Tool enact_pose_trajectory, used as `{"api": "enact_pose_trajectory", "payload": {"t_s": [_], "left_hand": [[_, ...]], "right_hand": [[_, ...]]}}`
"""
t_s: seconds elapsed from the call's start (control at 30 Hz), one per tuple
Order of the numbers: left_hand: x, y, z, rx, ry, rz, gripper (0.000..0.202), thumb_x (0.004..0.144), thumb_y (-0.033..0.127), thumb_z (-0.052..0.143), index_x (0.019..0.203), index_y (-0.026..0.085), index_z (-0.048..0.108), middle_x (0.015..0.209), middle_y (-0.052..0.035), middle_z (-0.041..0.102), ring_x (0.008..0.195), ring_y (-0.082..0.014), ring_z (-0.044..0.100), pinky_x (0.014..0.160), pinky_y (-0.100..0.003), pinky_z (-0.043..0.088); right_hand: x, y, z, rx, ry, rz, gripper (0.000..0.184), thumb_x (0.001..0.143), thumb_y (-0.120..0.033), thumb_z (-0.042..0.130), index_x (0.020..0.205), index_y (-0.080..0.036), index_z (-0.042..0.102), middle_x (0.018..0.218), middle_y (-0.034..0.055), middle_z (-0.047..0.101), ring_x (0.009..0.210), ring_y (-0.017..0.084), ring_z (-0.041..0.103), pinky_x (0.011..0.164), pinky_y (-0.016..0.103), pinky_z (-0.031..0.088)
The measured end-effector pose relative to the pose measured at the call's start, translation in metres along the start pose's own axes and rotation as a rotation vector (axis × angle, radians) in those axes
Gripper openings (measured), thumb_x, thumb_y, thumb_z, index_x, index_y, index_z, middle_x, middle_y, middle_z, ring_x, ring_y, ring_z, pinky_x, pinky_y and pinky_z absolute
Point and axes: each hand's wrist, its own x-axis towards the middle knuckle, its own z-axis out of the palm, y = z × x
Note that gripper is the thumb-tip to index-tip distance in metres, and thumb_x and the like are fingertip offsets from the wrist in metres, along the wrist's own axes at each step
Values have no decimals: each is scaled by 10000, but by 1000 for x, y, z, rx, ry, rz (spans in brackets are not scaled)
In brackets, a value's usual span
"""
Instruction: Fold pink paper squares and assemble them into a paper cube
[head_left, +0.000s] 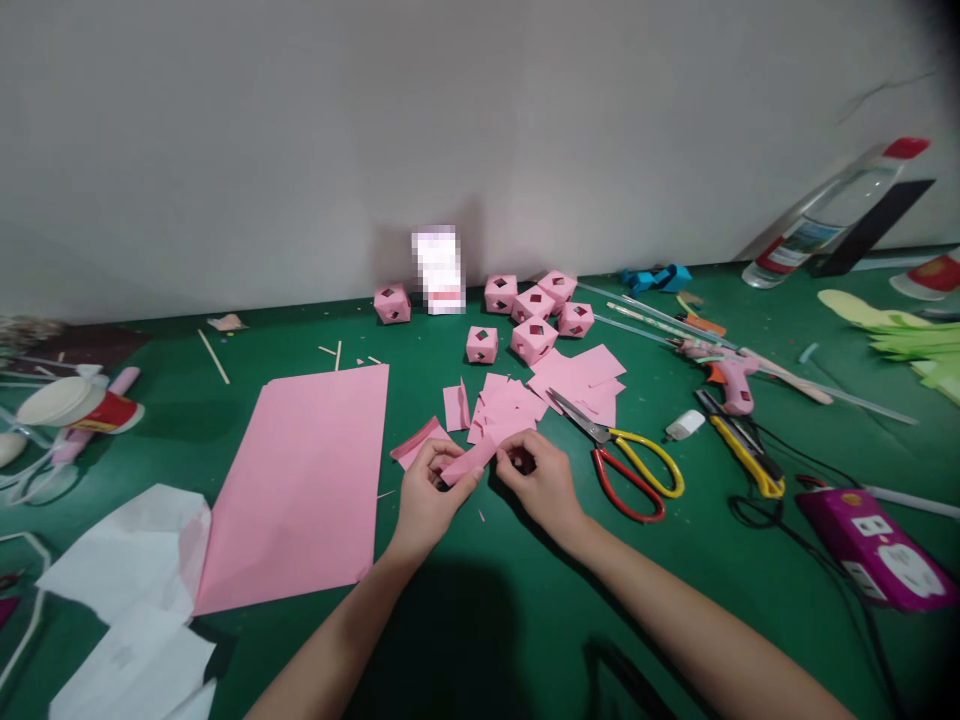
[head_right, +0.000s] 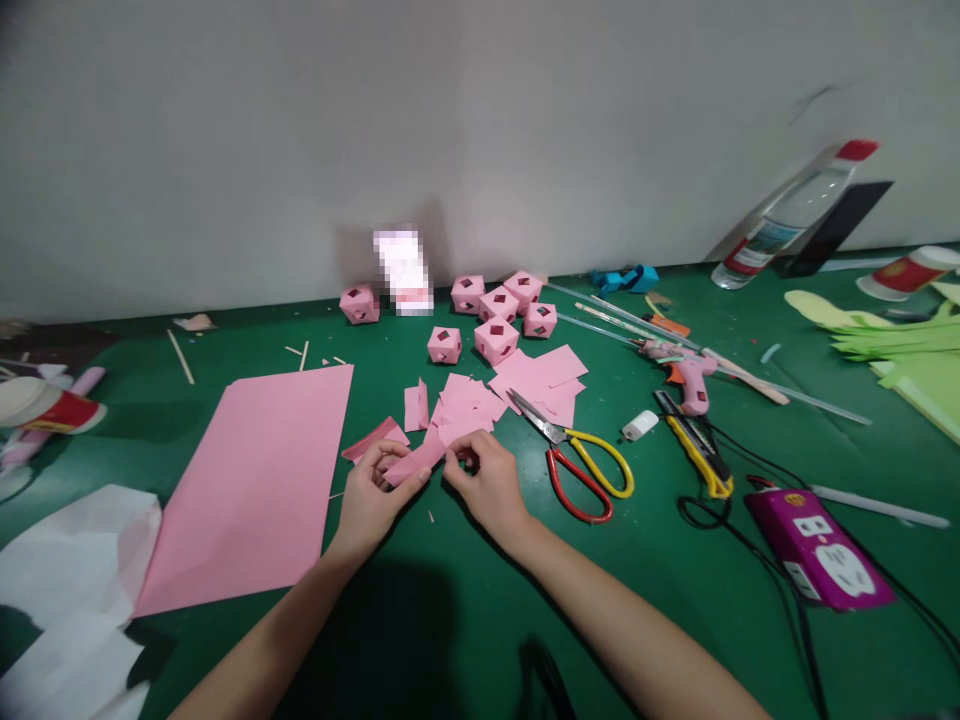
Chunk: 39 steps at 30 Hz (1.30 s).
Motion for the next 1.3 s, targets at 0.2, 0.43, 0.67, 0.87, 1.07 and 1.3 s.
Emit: {"api": "enact_pose_trajectory", "payload": {"t_s": [0.2,0.43,0.67,0.87,1.07,1.3], "left_hand": [[1,-2,-1,-19,27,19,293,730,316,752,921,187,571,894,-16,632,811,-155,634,717,-241,491],[-1,-1,0,0,-9,40,306,760,295,730,1002,187,577,981,-38,644,892,-171,648,792,-269,513],[-2,-3,2,-3,-21,56,341,766,282,724,1062,197,578,1012,-45,664,892,-171,660,778,-265,513],[-1,-8,2,-45,-27,39,380,774,279,722,1104,199,552,981,-41,679,903,-172,675,777,-256,504],[-1,-6,0,-92,-76,-10,386,756,311,754,1062,196,548,937,-36,710,877,-171,691,794,-259,507],[1,0,2,-137,-39,-108,546,684,372,804,1108,193,509,826,-26,738,783,-186,709,735,-268,510]], "right_hand": [[3,-1,-4,129,42,70,92,872,-257,552,843,-185,601,768,25,603,636,143,528,595,265,435],[-1,-6,-4,91,-233,-56,89,853,-258,589,795,-192,576,648,-33,501,546,108,434,538,241,368],[-1,-9,-4,66,-209,-33,125,837,-247,574,727,-194,549,582,-54,444,520,99,402,521,231,331],[-1,-7,-4,103,-230,23,96,827,-250,562,747,-197,553,564,-59,436,507,100,385,497,225,318],[-1,-5,-5,38,-260,-48,261,850,-276,557,644,-210,410,569,-55,419,530,102,382,524,238,307],[-1,-3,-4,47,-247,-43,289,886,-307,533,645,-211,408,586,-46,429,546,109,385,527,238,313]]}}
